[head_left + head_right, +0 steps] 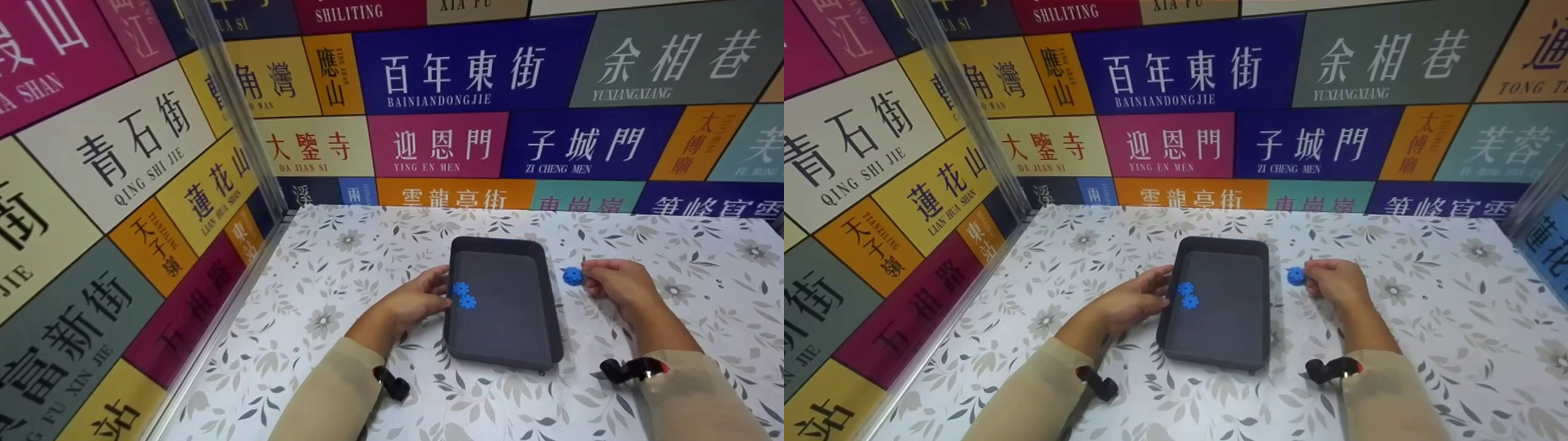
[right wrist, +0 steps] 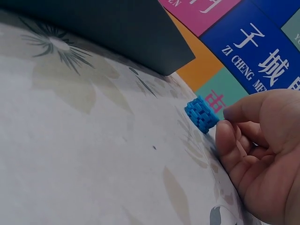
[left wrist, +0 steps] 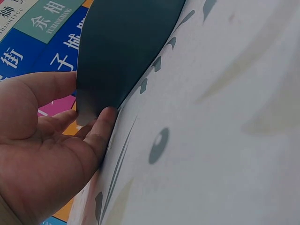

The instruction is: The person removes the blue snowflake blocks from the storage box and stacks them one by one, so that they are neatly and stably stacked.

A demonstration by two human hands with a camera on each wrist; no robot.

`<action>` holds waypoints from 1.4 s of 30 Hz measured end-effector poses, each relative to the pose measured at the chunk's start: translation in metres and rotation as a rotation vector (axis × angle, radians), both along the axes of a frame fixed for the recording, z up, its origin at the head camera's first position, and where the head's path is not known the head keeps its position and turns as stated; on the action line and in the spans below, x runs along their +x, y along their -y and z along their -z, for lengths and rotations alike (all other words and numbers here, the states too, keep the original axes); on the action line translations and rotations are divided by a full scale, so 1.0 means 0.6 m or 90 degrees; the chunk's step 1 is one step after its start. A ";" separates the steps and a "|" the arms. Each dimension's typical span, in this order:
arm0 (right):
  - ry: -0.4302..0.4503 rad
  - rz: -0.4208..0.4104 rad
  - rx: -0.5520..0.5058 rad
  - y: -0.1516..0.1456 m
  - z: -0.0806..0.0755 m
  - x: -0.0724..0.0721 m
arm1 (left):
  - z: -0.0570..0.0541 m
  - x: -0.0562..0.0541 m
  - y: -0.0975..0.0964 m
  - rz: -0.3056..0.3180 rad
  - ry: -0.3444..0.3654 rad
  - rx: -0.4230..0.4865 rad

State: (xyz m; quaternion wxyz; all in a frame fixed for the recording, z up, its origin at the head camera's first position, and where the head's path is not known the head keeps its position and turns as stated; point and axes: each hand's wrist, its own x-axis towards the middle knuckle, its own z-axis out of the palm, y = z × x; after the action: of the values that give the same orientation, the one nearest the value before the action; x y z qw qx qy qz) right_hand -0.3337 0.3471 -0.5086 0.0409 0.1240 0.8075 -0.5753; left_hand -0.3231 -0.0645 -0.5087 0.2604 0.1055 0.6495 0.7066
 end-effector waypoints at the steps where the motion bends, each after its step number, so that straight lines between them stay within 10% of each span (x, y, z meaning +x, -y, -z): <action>1: -0.001 0.005 -0.002 0.001 -0.001 -0.001 | 0.000 0.000 0.000 0.000 0.000 -0.002; 28: -0.102 -0.103 -0.137 0.128 -0.085 0.020 | 0.000 0.000 -0.001 -0.002 0.001 -0.001; 42: -0.067 -0.157 -0.174 0.213 -0.103 -0.026 | -0.003 0.003 0.001 0.003 0.000 -0.002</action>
State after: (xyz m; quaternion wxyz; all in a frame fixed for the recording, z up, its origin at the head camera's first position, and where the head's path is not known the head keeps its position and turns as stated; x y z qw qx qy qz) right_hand -0.3492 0.2193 -0.4470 0.0850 -0.0130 0.7317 -0.6762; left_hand -0.3213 -0.0652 -0.5070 0.2620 0.1066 0.6504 0.7049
